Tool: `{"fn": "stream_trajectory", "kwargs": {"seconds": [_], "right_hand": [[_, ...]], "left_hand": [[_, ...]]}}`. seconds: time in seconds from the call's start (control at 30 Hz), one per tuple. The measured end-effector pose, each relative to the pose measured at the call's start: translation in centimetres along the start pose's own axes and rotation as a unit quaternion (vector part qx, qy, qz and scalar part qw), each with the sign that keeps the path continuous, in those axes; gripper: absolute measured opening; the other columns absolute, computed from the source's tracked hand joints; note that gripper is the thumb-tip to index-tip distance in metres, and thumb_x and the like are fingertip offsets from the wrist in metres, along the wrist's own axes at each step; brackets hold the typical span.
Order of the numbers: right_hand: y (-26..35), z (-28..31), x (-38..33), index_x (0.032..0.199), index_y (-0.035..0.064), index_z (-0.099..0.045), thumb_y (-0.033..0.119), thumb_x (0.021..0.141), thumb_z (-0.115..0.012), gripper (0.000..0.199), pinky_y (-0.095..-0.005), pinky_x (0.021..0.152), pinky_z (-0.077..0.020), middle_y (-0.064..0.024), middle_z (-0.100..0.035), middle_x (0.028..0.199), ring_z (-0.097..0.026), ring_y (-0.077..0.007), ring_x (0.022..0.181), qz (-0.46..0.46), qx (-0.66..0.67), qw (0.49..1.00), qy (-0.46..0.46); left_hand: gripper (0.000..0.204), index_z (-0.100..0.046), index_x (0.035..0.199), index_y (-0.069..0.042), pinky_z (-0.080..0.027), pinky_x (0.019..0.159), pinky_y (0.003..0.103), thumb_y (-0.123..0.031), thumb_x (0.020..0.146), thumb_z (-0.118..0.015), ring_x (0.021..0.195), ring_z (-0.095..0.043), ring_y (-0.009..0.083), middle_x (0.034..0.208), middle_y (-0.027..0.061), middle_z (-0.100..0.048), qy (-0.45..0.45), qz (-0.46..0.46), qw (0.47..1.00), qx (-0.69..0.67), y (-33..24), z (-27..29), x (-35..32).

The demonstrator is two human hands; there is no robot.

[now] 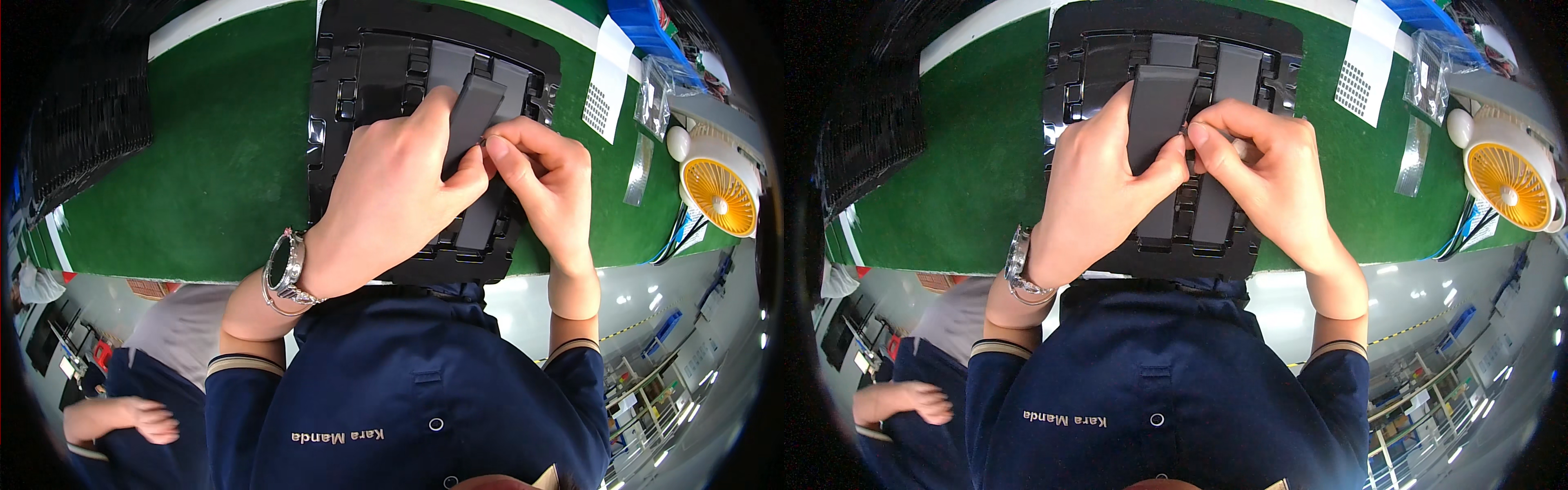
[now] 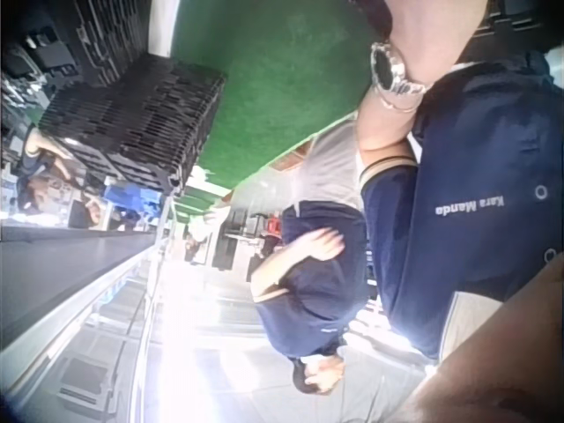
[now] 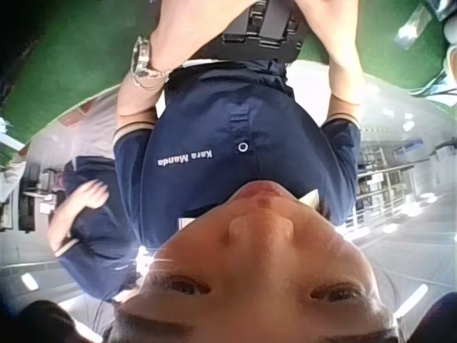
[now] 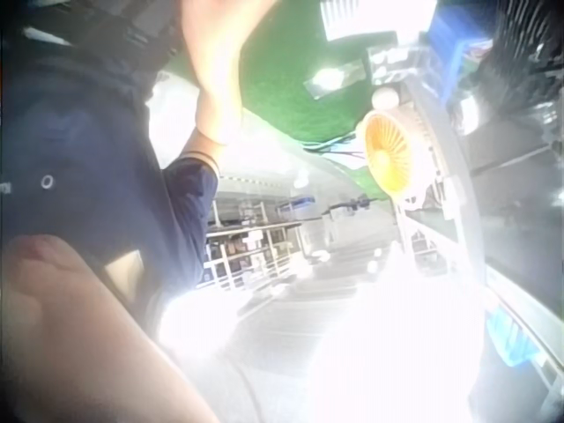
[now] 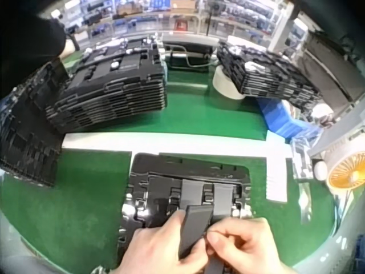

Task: Assembling electronic modules into a black plastic housing and applying identification stickers.

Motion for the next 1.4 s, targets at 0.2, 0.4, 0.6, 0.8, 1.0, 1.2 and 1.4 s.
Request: {"fn": "stream_trajectory", "kwargs": {"seconds": [0.2, 0.4, 0.6, 0.8, 1.0, 1.2, 1.4], "right_hand": [[-0.1, -0.1, 0.0, 0.086, -0.0025, -0.065, 0.010, 0.090, -0.060, 0.014, -0.0200, 0.056, -0.0463, -0.0034, -0.064, 0.066, -0.061, -0.0057, 0.062, -0.003, 0.010, 1.000, -0.002], [-0.1, -0.1, 0.0, 0.086, -0.0025, -0.066, 0.010, 0.090, -0.060, 0.014, -0.0208, 0.057, -0.0476, -0.0038, -0.065, 0.067, -0.062, -0.0070, 0.062, -0.010, -0.007, 1.000, 0.006], [0.0, -0.1, 0.0, 0.086, -0.0026, -0.066, 0.010, 0.090, -0.061, 0.014, -0.0209, 0.058, -0.0481, -0.0040, -0.065, 0.067, -0.062, -0.0067, 0.063, -0.006, -0.003, 1.000, 0.007], [-0.2, 0.0, 0.0, 0.086, -0.0026, -0.066, 0.010, 0.090, -0.061, 0.014, -0.0207, 0.058, -0.0477, -0.0039, -0.065, 0.066, -0.062, -0.0061, 0.063, -0.009, -0.001, 1.000, 0.008], [-0.6, 0.0, 0.0, 0.086, -0.0022, -0.066, 0.009, 0.089, -0.061, 0.013, -0.0204, 0.054, -0.0446, -0.0028, -0.064, 0.065, -0.058, -0.0045, 0.059, -0.017, 0.001, 1.000, 0.001], [-0.8, 0.4, 0.0, 0.083, 0.0007, -0.066, 0.012, 0.087, -0.065, 0.012, -0.0222, 0.049, -0.0408, -0.0031, -0.059, 0.059, -0.052, -0.0042, 0.053, -0.021, -0.063, 0.998, -0.019], [0.5, 4.5, 0.2, 0.085, 0.0020, -0.065, 0.016, 0.091, -0.062, 0.016, -0.0211, 0.053, -0.0392, -0.0006, -0.057, 0.062, -0.051, -0.0043, 0.057, 0.004, -0.091, 0.989, -0.118]], "left_hand": [[0.029, -0.049, 0.088, 0.005, -0.049, 0.049, 0.040, -0.016, 0.079, -0.068, 0.052, -0.061, 0.0337, 0.055, 0.0164, -0.056, 0.002, -0.001, 1.000, 0.010, 0.0, 0.0, -0.1], [0.029, -0.050, 0.089, 0.005, -0.049, 0.048, 0.040, -0.015, 0.079, -0.068, 0.052, -0.061, 0.0332, 0.054, 0.0159, -0.056, 0.000, -0.005, 1.000, 0.013, -0.2, 0.0, -0.1], [0.029, -0.050, 0.089, 0.005, -0.048, 0.047, 0.040, -0.015, 0.079, -0.068, 0.051, -0.061, 0.0328, 0.054, 0.0155, -0.055, 0.001, -0.006, 1.000, 0.011, -0.2, 0.0, -0.2], [0.029, -0.050, 0.090, 0.005, -0.048, 0.047, 0.040, -0.015, 0.079, -0.068, 0.051, -0.060, 0.0330, 0.053, 0.0154, -0.055, 0.005, -0.006, 1.000, 0.014, -0.2, -0.2, -0.2], [0.030, -0.050, 0.091, 0.005, -0.048, 0.048, 0.040, -0.016, 0.079, -0.068, 0.052, -0.061, 0.0337, 0.054, 0.0160, -0.056, 0.007, 0.002, 1.000, 0.008, -0.1, -0.2, -0.1], [0.024, -0.053, 0.097, 0.003, -0.052, 0.055, 0.036, -0.010, 0.081, -0.066, 0.060, -0.065, 0.0275, 0.065, 0.0139, -0.062, 0.025, 0.039, 0.999, 0.003, 0.4, -0.2, -0.1], [0.008, -0.055, 0.096, 0.002, -0.052, 0.059, 0.024, -0.003, 0.090, -0.056, 0.065, -0.063, 0.0105, 0.074, 0.0060, -0.064, 0.053, 0.094, 0.972, -0.211, 0.6, -0.9, -0.2]]}}
Point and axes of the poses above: each hand's wrist, its own x-axis towards the middle knuckle, its own z-axis out of the back of the hand, y = z × x, the point moved 10 cm from there along x, towards the middle knuckle
